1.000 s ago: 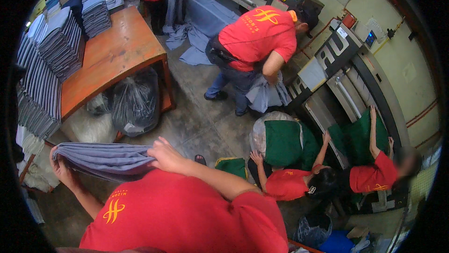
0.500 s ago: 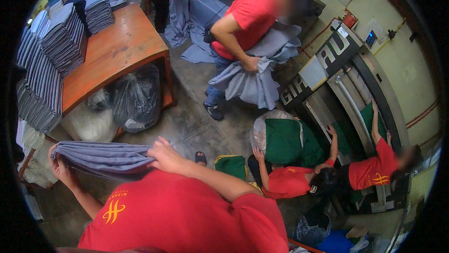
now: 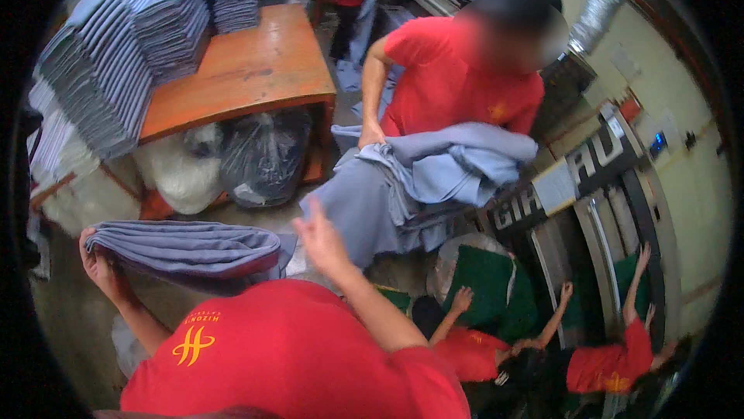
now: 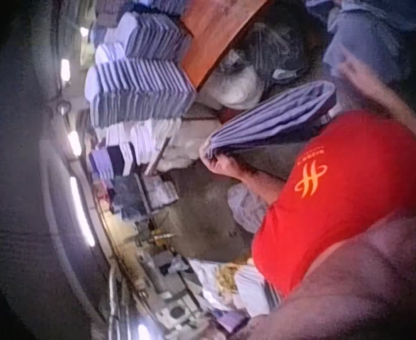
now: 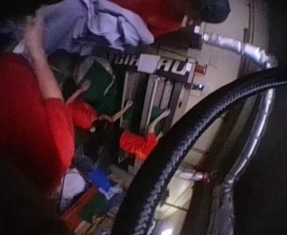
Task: The person folds a gray cloth on a table, aligning the edges and stacking it with other folded cloths. They repeat this process with multiple cloths, ensuring each is neatly folded and stacked.
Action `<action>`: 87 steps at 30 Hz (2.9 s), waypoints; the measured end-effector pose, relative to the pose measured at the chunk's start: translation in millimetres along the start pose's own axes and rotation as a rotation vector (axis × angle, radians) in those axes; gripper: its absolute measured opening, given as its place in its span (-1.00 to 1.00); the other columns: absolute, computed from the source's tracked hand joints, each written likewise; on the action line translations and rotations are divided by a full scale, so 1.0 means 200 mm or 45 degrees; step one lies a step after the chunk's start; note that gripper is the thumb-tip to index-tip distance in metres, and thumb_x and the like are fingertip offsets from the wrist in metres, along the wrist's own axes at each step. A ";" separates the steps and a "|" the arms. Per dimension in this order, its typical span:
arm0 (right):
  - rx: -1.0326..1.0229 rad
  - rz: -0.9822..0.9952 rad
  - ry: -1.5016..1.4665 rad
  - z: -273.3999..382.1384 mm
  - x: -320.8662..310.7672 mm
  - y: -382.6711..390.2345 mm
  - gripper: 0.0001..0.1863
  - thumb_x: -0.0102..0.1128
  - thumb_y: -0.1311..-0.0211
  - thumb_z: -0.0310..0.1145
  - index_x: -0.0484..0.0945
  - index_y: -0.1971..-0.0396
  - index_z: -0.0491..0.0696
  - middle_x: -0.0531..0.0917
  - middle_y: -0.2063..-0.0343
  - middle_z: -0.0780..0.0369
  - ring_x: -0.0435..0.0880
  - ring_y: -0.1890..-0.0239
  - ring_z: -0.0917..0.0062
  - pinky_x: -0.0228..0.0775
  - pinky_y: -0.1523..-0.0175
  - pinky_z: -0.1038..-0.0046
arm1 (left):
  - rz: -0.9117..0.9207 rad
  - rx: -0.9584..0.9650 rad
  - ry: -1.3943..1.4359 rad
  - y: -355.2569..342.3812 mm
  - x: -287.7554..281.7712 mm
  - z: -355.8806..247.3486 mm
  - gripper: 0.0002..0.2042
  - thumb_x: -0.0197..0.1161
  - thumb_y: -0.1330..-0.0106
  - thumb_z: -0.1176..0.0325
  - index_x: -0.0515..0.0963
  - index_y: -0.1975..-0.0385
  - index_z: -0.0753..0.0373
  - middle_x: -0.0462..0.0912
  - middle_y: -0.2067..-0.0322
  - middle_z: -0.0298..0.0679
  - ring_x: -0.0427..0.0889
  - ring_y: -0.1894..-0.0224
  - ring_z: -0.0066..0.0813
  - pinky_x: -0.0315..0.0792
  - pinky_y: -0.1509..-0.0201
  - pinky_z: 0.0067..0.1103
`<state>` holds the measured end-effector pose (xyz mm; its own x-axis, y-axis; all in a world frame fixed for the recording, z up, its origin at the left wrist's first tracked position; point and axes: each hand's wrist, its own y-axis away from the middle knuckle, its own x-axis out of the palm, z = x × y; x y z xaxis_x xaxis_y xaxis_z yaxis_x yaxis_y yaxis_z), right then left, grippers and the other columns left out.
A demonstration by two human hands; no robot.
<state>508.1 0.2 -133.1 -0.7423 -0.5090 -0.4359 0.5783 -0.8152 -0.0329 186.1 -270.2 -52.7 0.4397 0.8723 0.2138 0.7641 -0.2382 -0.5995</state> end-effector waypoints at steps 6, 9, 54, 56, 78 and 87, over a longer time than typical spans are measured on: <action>0.267 0.207 0.977 -0.42 -0.14 -0.28 -0.03 0.12 -0.18 -0.24 -0.36 -0.36 -0.20 0.64 0.35 -0.13 0.64 0.33 0.00 0.46 0.16 0.12 | 0.045 0.197 0.001 0.11 -0.10 -0.22 -0.68 0.25 -0.28 0.18 0.41 0.15 0.27 0.40 0.12 -0.21 0.46 0.12 -0.42 0.38 0.04 -0.54; 0.198 0.226 0.961 -0.58 -0.05 -0.43 0.01 0.19 -0.11 -0.29 -0.34 -0.38 -0.11 0.57 0.19 -0.21 0.60 0.19 -0.04 0.41 0.07 0.07 | -0.049 0.364 -0.095 0.17 -0.13 -0.37 -0.71 0.25 -0.27 0.22 0.42 0.14 0.24 0.40 0.10 -0.20 0.47 0.12 -0.39 0.41 0.05 -0.50; -0.998 0.547 -0.301 0.23 -1.28 0.57 -0.59 0.40 0.01 -0.37 0.49 0.15 -0.15 0.57 0.18 0.10 0.52 0.10 0.23 0.34 -0.03 0.31 | 0.578 0.205 -0.758 1.24 1.72 -1.19 -0.66 0.08 0.13 0.74 0.59 0.32 0.28 0.57 0.37 -0.13 0.58 0.31 -0.22 0.45 0.25 -0.49; -1.024 0.303 -0.260 0.21 -1.34 0.54 -0.60 0.38 0.00 -0.39 0.48 0.14 -0.14 0.56 0.19 0.10 0.52 0.11 0.23 0.34 -0.02 0.31 | 0.617 0.252 -0.681 1.22 1.84 -1.14 -0.67 0.11 0.12 0.73 0.59 0.32 0.27 0.57 0.37 -0.14 0.58 0.31 -0.22 0.45 0.25 -0.49; -0.780 1.158 0.370 -0.27 -1.41 -0.15 -0.65 0.23 -0.15 -0.22 0.48 0.17 -0.14 0.58 0.36 -0.04 0.54 0.21 0.01 0.36 0.10 0.14 | 0.274 0.050 -0.375 0.54 1.99 -0.59 -0.75 -0.04 -0.11 0.70 0.57 0.36 0.28 0.59 0.33 -0.28 0.55 0.18 -0.50 0.39 0.04 -0.58; -1.426 0.199 0.974 0.46 -1.80 -1.01 -0.67 0.19 0.22 -0.63 0.53 0.31 -0.11 0.57 0.44 0.19 0.57 0.29 0.31 -0.14 -0.39 -0.08 | 0.004 0.413 -0.255 -0.27 1.84 -0.52 -0.74 -0.03 -0.21 0.69 0.53 0.17 0.31 0.58 0.22 -0.30 0.54 0.15 -0.55 0.40 -0.01 -0.63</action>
<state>626.4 322.0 113.5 -0.4848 0.0024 -0.8746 0.8718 0.0809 -0.4831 355.3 18.4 139.3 0.3163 0.9456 0.0756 0.5597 -0.1217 -0.8197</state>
